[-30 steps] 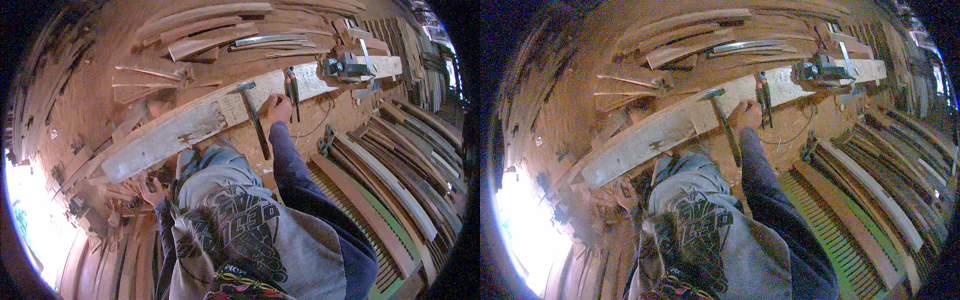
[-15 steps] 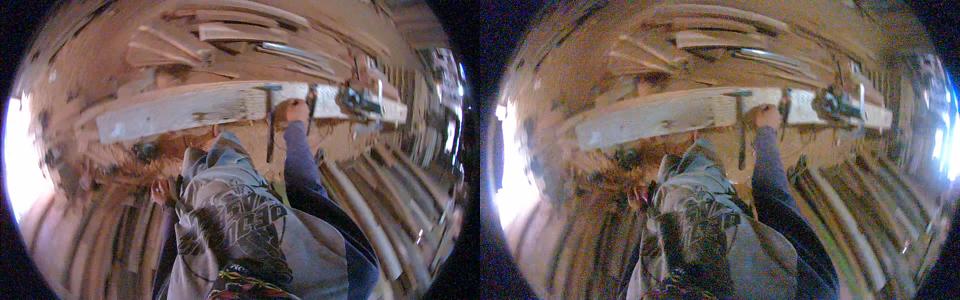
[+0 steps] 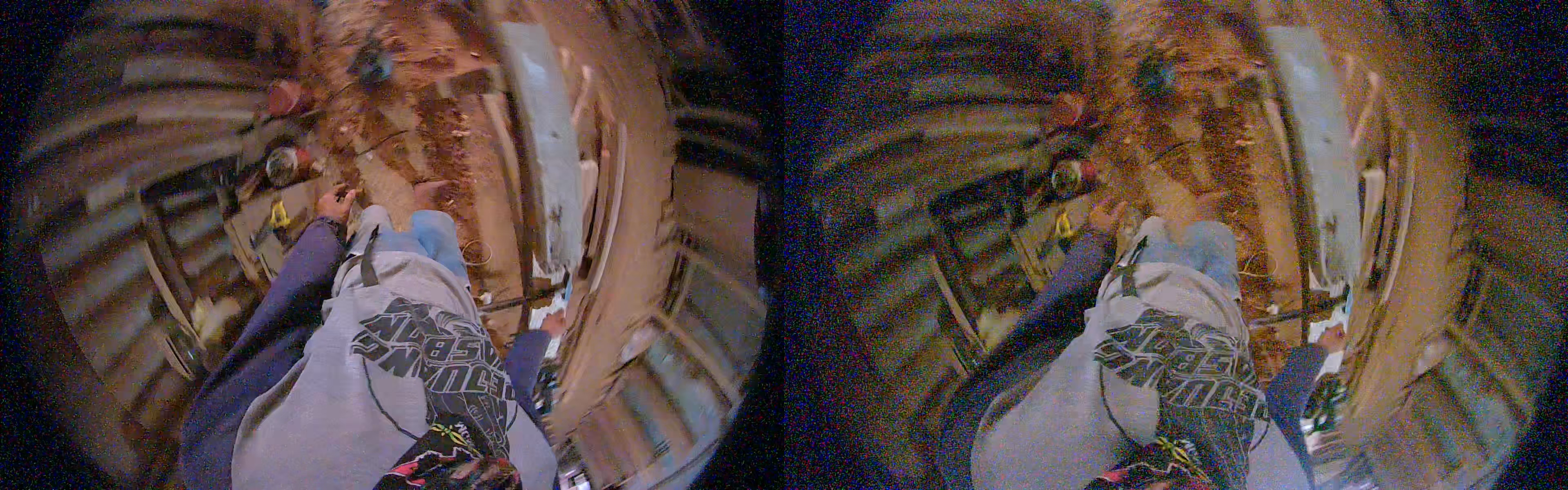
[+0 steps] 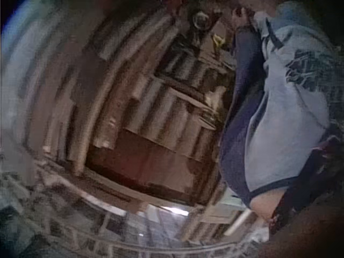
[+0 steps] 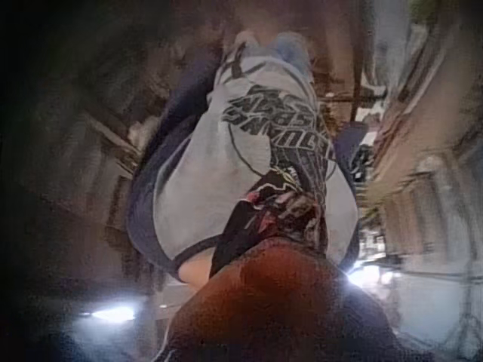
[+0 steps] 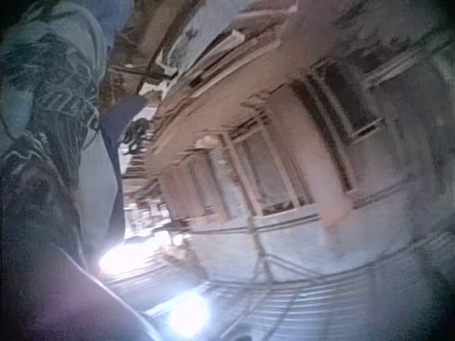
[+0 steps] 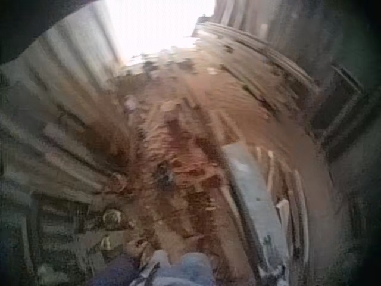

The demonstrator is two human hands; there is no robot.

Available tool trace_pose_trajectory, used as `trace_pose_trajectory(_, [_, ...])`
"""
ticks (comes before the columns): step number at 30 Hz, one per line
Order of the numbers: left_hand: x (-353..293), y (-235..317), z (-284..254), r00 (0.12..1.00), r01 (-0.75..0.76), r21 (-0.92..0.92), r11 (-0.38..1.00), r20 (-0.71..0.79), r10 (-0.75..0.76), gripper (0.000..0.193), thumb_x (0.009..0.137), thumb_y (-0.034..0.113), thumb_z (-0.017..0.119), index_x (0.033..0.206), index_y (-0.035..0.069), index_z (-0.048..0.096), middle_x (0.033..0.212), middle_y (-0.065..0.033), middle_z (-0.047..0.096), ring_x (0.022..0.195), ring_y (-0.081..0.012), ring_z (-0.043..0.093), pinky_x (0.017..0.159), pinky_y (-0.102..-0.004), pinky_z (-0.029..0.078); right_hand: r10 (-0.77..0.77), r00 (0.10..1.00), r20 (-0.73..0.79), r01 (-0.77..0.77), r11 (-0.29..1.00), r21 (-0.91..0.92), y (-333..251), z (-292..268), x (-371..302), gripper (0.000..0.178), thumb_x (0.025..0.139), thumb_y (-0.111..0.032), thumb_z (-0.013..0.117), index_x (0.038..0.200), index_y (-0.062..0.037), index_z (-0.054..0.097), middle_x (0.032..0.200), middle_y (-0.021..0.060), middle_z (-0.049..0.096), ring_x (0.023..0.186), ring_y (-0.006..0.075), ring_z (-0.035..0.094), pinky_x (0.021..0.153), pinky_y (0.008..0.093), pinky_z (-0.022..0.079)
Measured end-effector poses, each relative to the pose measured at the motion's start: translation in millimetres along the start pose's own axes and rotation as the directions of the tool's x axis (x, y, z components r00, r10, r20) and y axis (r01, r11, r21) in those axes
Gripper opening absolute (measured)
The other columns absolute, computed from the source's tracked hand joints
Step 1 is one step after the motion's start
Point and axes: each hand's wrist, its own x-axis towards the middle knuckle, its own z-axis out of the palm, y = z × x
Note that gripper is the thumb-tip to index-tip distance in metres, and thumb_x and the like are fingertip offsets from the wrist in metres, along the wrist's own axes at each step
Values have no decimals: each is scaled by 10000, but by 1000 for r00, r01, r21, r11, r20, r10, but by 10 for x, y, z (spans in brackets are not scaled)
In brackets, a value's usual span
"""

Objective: The person hammers small wooden blocks into slots on a white slatted board, then uses a power sander to smooth the board's surface. The person handles the board, blocks, hammer, and sander throughout the sequence.

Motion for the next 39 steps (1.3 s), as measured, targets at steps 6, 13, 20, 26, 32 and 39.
trace_pose_trajectory(6, [-461,-1181,96,971,218,-75,973,-80,-224,448,856,433,669,1087,49,683,957,-174,710,880,-301,683,798,-404,529,-241,968,73,76,557,827,-1739,-857,401,174,915,-172,626,893,-17,552,776,49,593,606,153,567,491,282,447])
trace_pose_trajectory(13, [-1044,-1381,665,852,470,-65,880,-225,-472,358,942,387,577,1037,56,675,872,-168,682,805,-288,657,704,-419,516,-756,482,442,272,609,745,-3974,-178,-244,141,874,-128,672,912,-69,551,771,32,593,656,123,576,583,288,506])
trace_pose_trajectory(20, [-1597,-1307,1426,878,111,-685,720,-272,-393,250,987,277,529,1035,76,669,700,-22,592,632,-117,526,536,-319,427,-700,-216,681,50,689,723,-5585,1041,-1321,169,854,-147,695,873,-15,591,799,89,659,643,220,641,578,369,533])
trace_pose_trajectory(26, [-2835,-1418,2228,659,453,-662,598,-202,-724,343,980,362,572,1047,36,656,737,-38,617,659,-119,566,596,-298,474,-733,-385,561,147,552,821,-6738,2064,-2246,167,908,-120,665,967,28,616,831,131,650,708,252,665,671,416,598])
trace_pose_trajectory(32, [-3844,-1348,3053,473,508,-807,301,-30,-881,363,972,367,582,1061,21,644,821,-91,669,560,-180,607,500,-345,509,-886,-299,355,127,331,935,-7725,2709,-2893,222,879,-75,679,1053,41,608,888,139,683,726,267,680,698,402,585])
trace_pose_trajectory(39, [-3638,-1527,3125,523,600,-761,246,141,-840,344,945,349,596,1049,27,657,804,-105,674,634,-249,631,607,-394,530,-919,-269,288,475,134,870,-7258,2139,-2235,283,850,-195,711,1023,22,655,813,52,704,693,199,650,644,331,520])
